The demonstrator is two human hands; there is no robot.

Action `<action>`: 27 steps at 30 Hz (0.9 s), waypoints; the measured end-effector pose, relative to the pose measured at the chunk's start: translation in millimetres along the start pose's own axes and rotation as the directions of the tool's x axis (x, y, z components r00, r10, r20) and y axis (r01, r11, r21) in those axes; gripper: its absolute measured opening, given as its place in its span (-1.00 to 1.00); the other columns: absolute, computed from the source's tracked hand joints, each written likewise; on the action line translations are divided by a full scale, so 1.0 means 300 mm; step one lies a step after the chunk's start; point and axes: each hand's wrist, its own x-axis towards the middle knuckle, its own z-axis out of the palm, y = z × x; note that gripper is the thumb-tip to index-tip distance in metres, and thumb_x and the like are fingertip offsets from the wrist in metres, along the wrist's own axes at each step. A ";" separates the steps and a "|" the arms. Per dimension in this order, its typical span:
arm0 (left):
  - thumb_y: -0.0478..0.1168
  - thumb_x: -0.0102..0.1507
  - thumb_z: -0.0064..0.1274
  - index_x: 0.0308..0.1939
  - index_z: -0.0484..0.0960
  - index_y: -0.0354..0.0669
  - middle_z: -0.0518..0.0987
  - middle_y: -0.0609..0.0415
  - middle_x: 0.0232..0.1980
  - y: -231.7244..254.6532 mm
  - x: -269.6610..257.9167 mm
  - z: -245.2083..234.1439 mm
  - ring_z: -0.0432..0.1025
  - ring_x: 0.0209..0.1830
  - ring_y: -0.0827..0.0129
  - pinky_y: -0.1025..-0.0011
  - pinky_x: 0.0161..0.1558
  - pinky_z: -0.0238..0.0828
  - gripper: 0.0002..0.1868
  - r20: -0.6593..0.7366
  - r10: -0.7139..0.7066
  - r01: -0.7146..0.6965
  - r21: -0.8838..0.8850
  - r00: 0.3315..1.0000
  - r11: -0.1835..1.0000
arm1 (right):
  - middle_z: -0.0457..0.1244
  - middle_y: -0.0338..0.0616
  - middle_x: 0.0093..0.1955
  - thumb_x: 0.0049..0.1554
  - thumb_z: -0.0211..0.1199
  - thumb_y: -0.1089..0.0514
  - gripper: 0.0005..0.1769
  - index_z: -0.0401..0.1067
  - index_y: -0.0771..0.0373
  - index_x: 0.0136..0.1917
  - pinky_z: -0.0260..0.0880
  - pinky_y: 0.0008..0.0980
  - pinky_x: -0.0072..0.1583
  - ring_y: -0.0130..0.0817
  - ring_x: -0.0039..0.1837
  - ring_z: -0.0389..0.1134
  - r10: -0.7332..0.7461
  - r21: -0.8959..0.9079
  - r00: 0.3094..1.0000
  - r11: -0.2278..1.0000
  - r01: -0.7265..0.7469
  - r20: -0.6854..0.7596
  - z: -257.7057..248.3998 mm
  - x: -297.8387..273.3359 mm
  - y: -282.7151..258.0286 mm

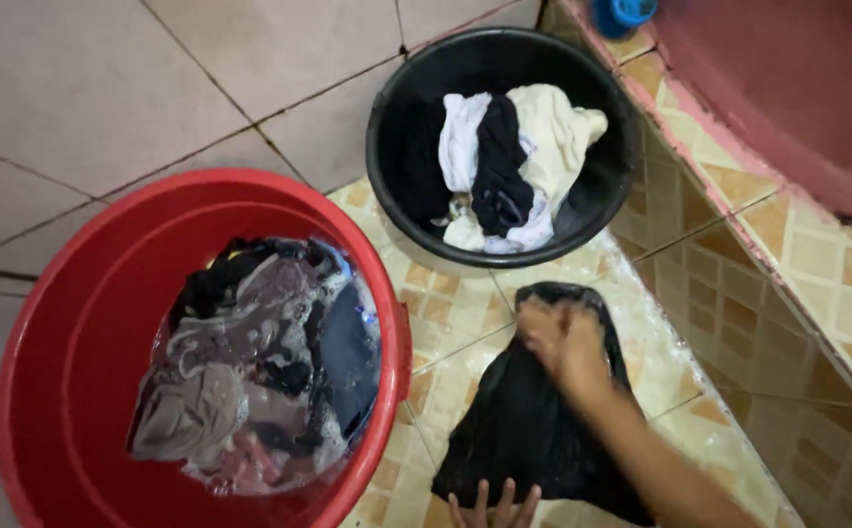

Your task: Hand-washing clothes in a basin using a bar of soap and a scrubbing brush.

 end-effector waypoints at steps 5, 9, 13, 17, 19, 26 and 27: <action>0.22 0.43 -0.08 0.31 0.51 0.61 0.53 0.38 0.25 -0.014 0.019 0.016 0.41 0.27 0.16 -0.44 0.28 0.18 -0.64 0.045 0.019 -0.019 -0.015 0.999 1.000 | 0.29 0.16 0.01 0.00 0.40 0.00 -0.46 0.40 0.36 0.14 0.34 0.01 0.08 0.12 0.04 0.30 -0.039 -0.129 0.999 0.991 0.041 0.020 -0.093 0.072 0.112; 0.12 0.41 -0.04 0.25 0.55 0.65 0.53 0.35 0.28 0.008 0.013 -0.043 0.40 0.28 0.14 -0.46 0.34 0.18 -0.68 0.125 0.032 -0.028 -0.032 0.992 0.999 | 0.30 0.19 0.07 -0.02 0.45 -0.06 -0.37 0.44 0.35 0.21 0.36 0.04 0.14 0.17 0.12 0.30 -0.053 -0.254 0.995 0.965 0.072 0.080 -0.187 0.064 0.214; 0.19 0.46 -0.04 0.28 0.55 0.59 0.52 0.31 0.31 -0.018 0.064 -0.015 0.39 0.32 0.13 -0.42 0.30 0.18 -0.70 0.063 0.030 -0.028 -0.035 0.998 0.999 | 0.35 0.05 0.17 0.11 0.30 -0.02 -0.52 0.35 0.34 0.16 0.43 -0.14 0.15 0.00 0.20 0.40 0.049 0.075 0.995 0.996 -0.056 0.090 -0.173 0.043 0.135; 0.20 0.48 -0.05 0.29 0.55 0.58 0.51 0.30 0.34 -0.015 0.034 -0.018 0.37 0.36 0.12 -0.40 0.29 0.16 -0.70 0.027 0.030 -0.028 -0.050 0.999 0.998 | 0.36 -0.05 0.19 0.13 0.29 -0.06 -0.52 0.30 0.25 0.18 0.43 -0.26 0.15 -0.15 0.21 0.43 -0.067 0.238 0.949 0.971 -0.009 0.309 -0.172 -0.319 0.155; 0.17 0.46 -0.07 0.28 0.55 0.61 0.50 0.32 0.35 -0.012 0.023 -0.030 0.37 0.38 0.13 -0.41 0.32 0.14 -0.70 0.027 0.032 -0.031 -0.041 0.999 0.999 | 0.33 -0.06 0.14 0.06 0.39 -0.12 -0.41 0.32 0.17 0.25 0.39 -0.27 0.15 -0.17 0.17 0.40 -0.240 0.227 0.833 0.963 0.142 0.499 -0.235 -0.453 0.174; 0.33 0.42 -0.22 0.27 0.55 0.61 0.54 0.32 0.25 -0.030 0.075 -0.039 0.37 0.31 0.12 -0.42 0.26 0.15 -0.60 0.156 0.053 -0.039 -0.088 0.986 0.995 | 0.38 0.00 0.05 0.13 0.29 0.08 -0.64 0.60 0.09 0.19 0.34 -0.08 0.13 0.02 0.05 0.33 0.077 -0.331 0.996 0.942 -0.059 0.040 -0.309 -0.129 0.151; 0.23 0.46 -0.02 0.28 0.54 0.63 0.55 0.37 0.25 -0.026 0.063 -0.026 0.40 0.34 0.15 -0.41 0.29 0.19 -0.69 0.042 0.050 -0.049 -0.015 0.998 0.999 | 0.40 -0.03 0.07 0.15 0.27 0.12 -0.60 0.58 0.11 0.26 0.33 -0.11 0.13 0.00 0.03 0.32 0.172 -0.295 0.985 0.941 -0.165 -0.004 -0.282 -0.151 0.118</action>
